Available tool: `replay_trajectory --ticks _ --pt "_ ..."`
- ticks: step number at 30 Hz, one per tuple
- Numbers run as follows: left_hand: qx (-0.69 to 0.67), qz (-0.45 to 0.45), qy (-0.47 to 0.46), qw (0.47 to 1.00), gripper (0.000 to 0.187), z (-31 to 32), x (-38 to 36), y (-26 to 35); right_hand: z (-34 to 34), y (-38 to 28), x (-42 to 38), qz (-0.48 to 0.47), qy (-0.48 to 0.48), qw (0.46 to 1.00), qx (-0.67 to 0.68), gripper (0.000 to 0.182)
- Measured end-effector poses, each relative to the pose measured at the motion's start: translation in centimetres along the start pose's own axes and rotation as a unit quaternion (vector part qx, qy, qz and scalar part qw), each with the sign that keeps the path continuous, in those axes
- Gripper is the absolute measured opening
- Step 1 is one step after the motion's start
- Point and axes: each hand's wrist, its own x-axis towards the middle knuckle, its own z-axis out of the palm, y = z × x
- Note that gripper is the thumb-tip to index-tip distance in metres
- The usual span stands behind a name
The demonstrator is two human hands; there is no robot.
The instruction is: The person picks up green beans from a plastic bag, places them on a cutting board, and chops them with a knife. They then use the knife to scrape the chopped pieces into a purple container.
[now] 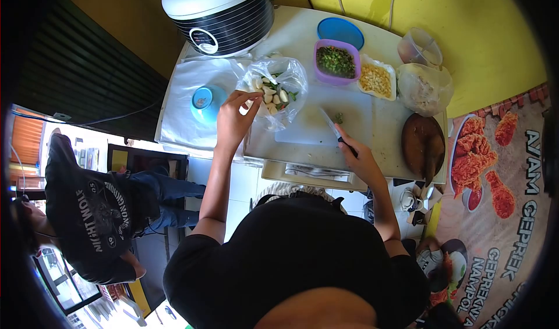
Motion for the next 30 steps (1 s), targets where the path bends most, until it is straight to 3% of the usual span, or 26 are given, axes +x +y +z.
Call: replay_trajectory --ticks 5,7,13,15,17,21,30 --pt "0.032 -0.018 -0.025 0.999 0.015 0.6 1.0 -0.8 1.1 -0.9 0.3 -0.008 -0.023 0.999 0.021 0.048" --pt "0.106 0.064 -0.013 0.992 0.015 1.4 1.6 -1.5 1.4 -1.2 0.8 -0.018 -0.02 0.999 0.021 0.048" --pt "0.119 0.101 -0.049 0.987 0.016 2.5 3.4 -2.6 2.1 -0.3 1.0 -0.057 -0.002 0.998 0.018 0.049" --pt "0.115 0.064 -0.094 0.987 0.016 2.2 3.5 -2.1 2.0 -0.4 0.7 -0.06 0.008 0.998 0.02 0.049" --pt "0.094 0.047 -0.104 0.989 0.016 1.9 3.4 -1.8 1.7 -0.8 0.3 -0.012 0.004 0.999 0.05 0.047" --pt "0.057 0.013 -0.116 0.991 0.016 1.2 3.2 -1.3 1.7 -0.6 0.3 -0.005 0.019 0.999 0.047 0.047" --pt "0.084 0.026 -0.092 0.992 0.015 1.3 5.2 -1.6 1.1 0.1 0.2 -0.021 0.036 0.997 0.064 0.048"
